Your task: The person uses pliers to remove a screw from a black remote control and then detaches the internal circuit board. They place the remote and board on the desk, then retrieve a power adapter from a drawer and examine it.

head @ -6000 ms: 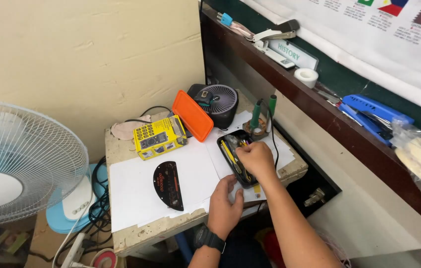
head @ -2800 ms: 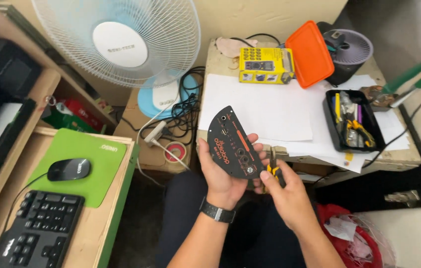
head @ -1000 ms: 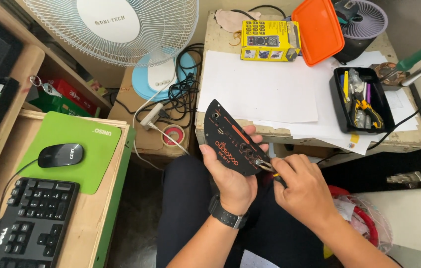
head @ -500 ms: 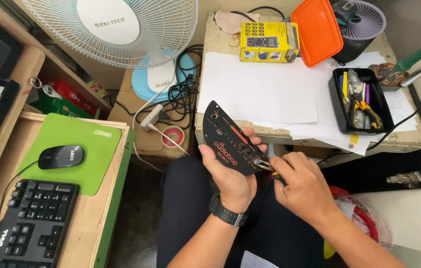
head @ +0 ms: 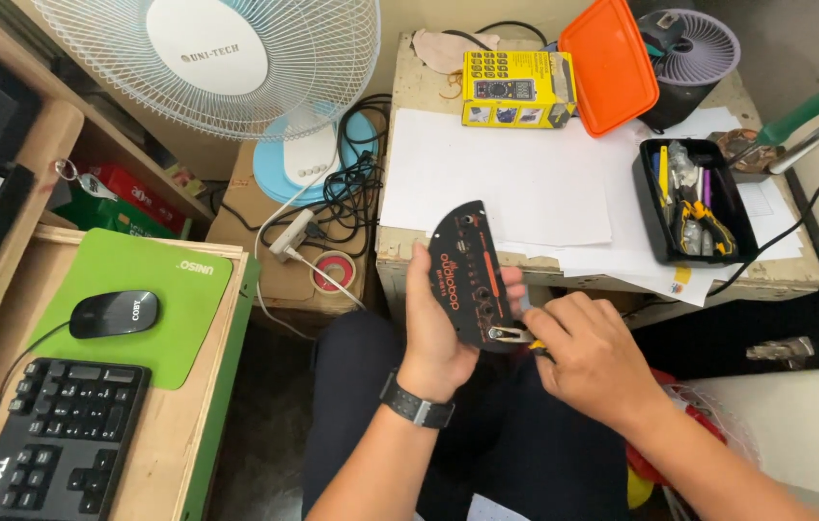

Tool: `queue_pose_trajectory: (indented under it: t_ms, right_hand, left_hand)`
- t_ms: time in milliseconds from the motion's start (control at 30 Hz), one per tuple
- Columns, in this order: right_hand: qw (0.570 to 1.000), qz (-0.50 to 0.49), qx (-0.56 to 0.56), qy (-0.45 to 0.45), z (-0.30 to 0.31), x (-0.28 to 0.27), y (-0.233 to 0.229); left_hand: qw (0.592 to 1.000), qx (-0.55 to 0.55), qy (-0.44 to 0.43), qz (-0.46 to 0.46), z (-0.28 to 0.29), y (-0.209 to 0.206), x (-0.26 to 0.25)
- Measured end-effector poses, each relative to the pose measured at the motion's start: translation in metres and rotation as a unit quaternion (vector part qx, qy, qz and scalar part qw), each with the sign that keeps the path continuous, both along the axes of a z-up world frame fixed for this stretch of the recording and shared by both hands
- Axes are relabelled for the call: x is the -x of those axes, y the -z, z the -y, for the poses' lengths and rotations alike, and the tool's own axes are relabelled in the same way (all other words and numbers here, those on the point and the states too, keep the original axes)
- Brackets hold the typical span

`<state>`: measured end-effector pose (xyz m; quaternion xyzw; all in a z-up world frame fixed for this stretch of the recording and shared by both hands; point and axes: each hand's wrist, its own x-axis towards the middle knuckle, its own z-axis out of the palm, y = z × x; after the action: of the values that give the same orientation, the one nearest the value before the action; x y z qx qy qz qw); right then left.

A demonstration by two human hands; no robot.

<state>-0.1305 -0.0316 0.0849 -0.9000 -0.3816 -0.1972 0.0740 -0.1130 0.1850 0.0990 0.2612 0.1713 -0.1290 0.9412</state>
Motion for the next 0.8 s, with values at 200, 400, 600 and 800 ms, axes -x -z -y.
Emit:
queue_pose_trajectory:
  t_ms: [200, 400, 600, 800]
  right_hand:
    - [0.995, 0.076, -0.01, -0.068, 0.009, -0.023, 0.008]
    - [0.987, 0.108, -0.038, -0.113, 0.007, -0.038, 0.011]
    - [0.984, 0.005, -0.18, -0.003, 0.011, -0.027, 0.049]
    - [0.9, -0.218, -0.224, 0.304, 0.017, -0.073, 0.019]
  left_hand:
    - [0.993, -0.007, 0.116, 0.006, -0.006, -0.001, -0.007]
    - [0.988, -0.007, 0.147, -0.043, -0.013, 0.039, -0.03]
    - [0.997, 0.054, 0.023, -0.052, -0.022, 0.008, -0.022]
    - [0.993, 0.078, -0.059, 0.066, -0.001, 0.012, -0.009]
